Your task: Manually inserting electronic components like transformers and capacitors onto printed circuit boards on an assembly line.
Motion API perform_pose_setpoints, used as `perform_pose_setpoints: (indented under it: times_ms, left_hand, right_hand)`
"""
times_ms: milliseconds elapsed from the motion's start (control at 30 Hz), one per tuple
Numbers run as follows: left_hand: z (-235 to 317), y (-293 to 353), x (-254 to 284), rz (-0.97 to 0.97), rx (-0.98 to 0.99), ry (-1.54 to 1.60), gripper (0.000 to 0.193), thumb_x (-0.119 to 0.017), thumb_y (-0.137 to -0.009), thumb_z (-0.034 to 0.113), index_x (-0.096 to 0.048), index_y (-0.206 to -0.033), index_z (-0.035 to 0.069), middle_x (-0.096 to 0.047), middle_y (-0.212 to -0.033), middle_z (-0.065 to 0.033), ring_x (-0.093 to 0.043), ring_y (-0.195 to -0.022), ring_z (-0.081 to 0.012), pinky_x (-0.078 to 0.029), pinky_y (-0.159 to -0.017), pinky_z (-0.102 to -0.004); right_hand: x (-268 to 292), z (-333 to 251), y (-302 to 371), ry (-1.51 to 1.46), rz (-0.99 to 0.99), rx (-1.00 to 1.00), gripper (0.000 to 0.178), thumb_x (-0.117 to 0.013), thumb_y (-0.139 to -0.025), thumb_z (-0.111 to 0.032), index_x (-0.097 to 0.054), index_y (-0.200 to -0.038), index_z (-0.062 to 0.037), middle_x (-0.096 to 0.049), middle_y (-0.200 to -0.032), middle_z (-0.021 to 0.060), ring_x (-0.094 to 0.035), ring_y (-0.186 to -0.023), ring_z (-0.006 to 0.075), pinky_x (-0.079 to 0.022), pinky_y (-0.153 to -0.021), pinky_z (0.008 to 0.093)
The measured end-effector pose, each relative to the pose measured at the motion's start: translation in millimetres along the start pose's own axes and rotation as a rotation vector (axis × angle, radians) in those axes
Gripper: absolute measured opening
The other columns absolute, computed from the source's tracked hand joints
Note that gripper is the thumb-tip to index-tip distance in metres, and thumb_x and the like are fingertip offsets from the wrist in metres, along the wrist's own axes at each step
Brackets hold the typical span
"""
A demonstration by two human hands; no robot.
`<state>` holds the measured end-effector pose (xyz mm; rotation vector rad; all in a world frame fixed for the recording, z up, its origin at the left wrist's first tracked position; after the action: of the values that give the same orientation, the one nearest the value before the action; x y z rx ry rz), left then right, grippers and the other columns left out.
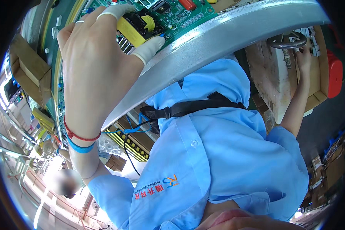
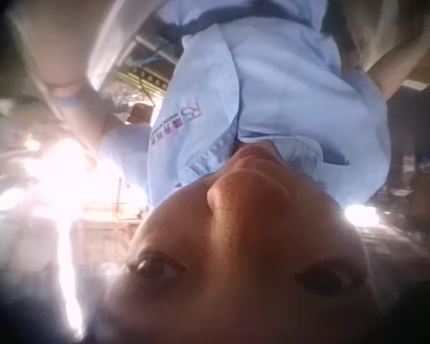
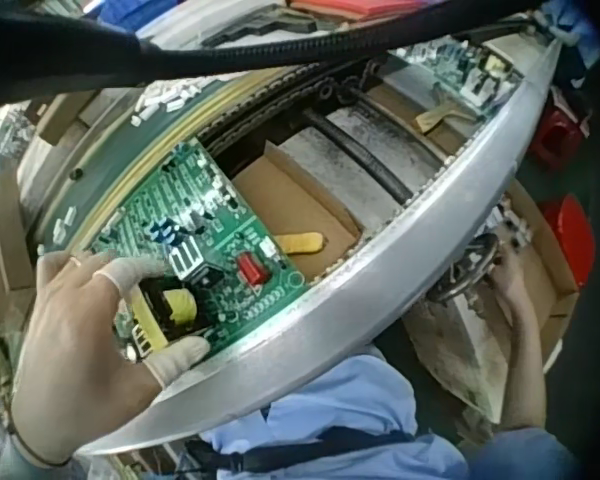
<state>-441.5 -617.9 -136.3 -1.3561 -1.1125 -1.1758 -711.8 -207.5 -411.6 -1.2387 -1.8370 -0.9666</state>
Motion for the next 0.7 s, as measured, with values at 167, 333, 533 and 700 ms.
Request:
perform_pose_setpoints:
  times_ms: [167,333,533,700]
  left_hand:
    - [-9.7,-5.6,-2.2,-0.197,0.083,-0.028,0.049,-0.079,-0.071,0.035,-0.063,-0.107,0.006,-0.06,-0.08,-0.0098,-0.056,-0.079,-0.0271,-0.037,-0.088,-0.0391]
    - [-13.8,-4.8,-0.9,-0.268,0.148,-0.002,0.053,-0.08,-0.071,0.037,-0.063,-0.109,0.005,-0.06,-0.08,-0.0111,-0.056,-0.078,-0.0255,-0.039,-0.085,-0.0379]
    - [-16.3,-17.3,-0.3,-0.415,0.259,0.008,0.058,-0.08,-0.071,0.038,-0.062,-0.113,0.003,-0.063,-0.084,-0.0126,-0.06,-0.088,-0.0246,-0.047,-0.081,-0.0339]
    - [-16.5,-11.8,-2.7,-0.344,0.471,0.453,0.058,-0.079,-0.075,0.031,-0.058,-0.117,-0.003,-0.065,-0.095,-0.0147,-0.062,-0.093,-0.0188,-0.048,-0.087,-0.0311]
  right_hand:
    - [-3.9,8.0,-6.4,0.092,-0.04,-0.05,0.037,-0.06,-0.085,-0.018,-0.059,-0.119,-0.0047,-0.069,-0.098,0.0164,-0.068,-0.081,0.0255,-0.051,-0.073,0.036]
    - [-4.3,7.8,-6.2,0.153,-0.057,-0.074,0.036,-0.057,-0.084,-0.013,-0.059,-0.118,-0.0045,-0.07,-0.095,0.0159,-0.068,-0.076,0.0238,-0.052,-0.07,0.0357]
    - [-2.6,6.7,-4.9,0.169,-0.038,-0.05,0.037,-0.056,-0.082,-0.012,-0.059,-0.118,-0.0047,-0.069,-0.096,0.0175,-0.068,-0.082,0.0277,-0.052,-0.073,0.0374]
    - [-7.0,18.0,-12.2,0.274,0.006,0.03,0.036,-0.056,-0.081,-0.012,-0.06,-0.116,-0.0048,-0.069,-0.097,0.0185,-0.067,-0.087,0.0313,-0.051,-0.077,0.0386]
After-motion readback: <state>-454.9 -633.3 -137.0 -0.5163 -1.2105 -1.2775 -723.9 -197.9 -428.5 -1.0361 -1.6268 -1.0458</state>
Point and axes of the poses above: each hand's wrist, its own y-axis away from the middle knuckle, its own x-axis out of the back of the hand, z = x × y, the point moved 2 cm from there along -y, towards the middle knuckle
